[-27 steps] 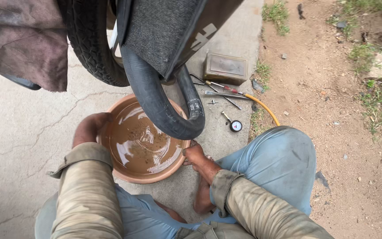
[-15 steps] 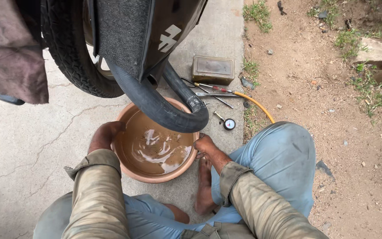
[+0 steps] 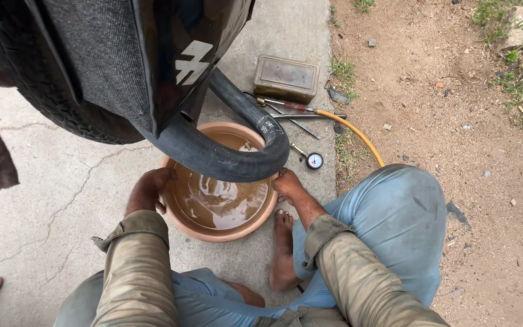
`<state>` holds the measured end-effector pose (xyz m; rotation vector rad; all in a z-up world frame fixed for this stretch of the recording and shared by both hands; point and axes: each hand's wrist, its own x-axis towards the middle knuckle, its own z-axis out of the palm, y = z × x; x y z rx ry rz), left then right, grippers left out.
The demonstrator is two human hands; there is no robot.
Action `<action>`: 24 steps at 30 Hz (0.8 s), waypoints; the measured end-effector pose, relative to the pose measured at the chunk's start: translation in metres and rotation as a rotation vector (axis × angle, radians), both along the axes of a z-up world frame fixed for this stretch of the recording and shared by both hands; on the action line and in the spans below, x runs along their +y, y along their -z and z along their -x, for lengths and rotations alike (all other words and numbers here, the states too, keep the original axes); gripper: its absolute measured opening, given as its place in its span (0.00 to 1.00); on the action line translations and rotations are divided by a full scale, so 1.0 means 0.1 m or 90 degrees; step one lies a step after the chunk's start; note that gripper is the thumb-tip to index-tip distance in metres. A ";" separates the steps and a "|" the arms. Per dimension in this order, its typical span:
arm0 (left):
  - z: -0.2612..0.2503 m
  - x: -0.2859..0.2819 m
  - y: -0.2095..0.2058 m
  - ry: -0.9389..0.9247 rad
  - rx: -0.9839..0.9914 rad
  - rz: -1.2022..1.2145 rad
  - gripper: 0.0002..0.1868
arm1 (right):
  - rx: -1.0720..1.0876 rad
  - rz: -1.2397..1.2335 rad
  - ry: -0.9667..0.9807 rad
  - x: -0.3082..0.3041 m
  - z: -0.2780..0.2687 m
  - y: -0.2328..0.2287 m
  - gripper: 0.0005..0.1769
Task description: The person locates leaks in a motorcycle inner tube by rotating it through a basin of water, uses an air hose and gauge to inflate it, and manipulates the tube and valve stem by hand and with tools.
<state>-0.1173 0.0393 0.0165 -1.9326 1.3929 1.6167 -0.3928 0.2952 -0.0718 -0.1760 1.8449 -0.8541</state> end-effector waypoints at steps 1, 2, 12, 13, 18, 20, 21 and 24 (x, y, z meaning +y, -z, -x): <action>0.03 -0.05 0.06 0.014 -0.001 -0.001 0.36 | 0.000 0.000 -0.001 -0.01 0.03 -0.01 0.36; 0.06 -0.08 0.12 0.027 -0.002 -0.002 0.36 | 0.002 -0.001 -0.003 -0.02 0.07 -0.01 0.37; 0.21 -0.03 0.11 0.080 0.014 0.008 0.34 | -0.022 -0.022 0.005 -0.07 0.33 0.01 0.37; 0.22 -0.01 0.07 0.078 0.007 0.003 0.34 | -0.025 -0.024 -0.002 -0.07 0.32 -0.01 0.37; 0.25 0.02 -0.02 0.095 0.011 0.016 0.38 | -0.013 -0.005 -0.004 -0.08 0.28 0.01 0.33; 0.27 0.01 0.00 0.108 0.020 0.075 0.39 | 0.127 0.016 -0.020 -0.09 0.27 0.09 0.32; 0.27 -0.01 0.02 0.114 0.023 0.105 0.40 | 0.196 0.027 -0.028 -0.09 0.27 0.14 0.33; 0.29 0.00 0.06 0.137 0.247 0.281 0.38 | 0.506 0.041 0.081 -0.08 0.24 0.27 0.42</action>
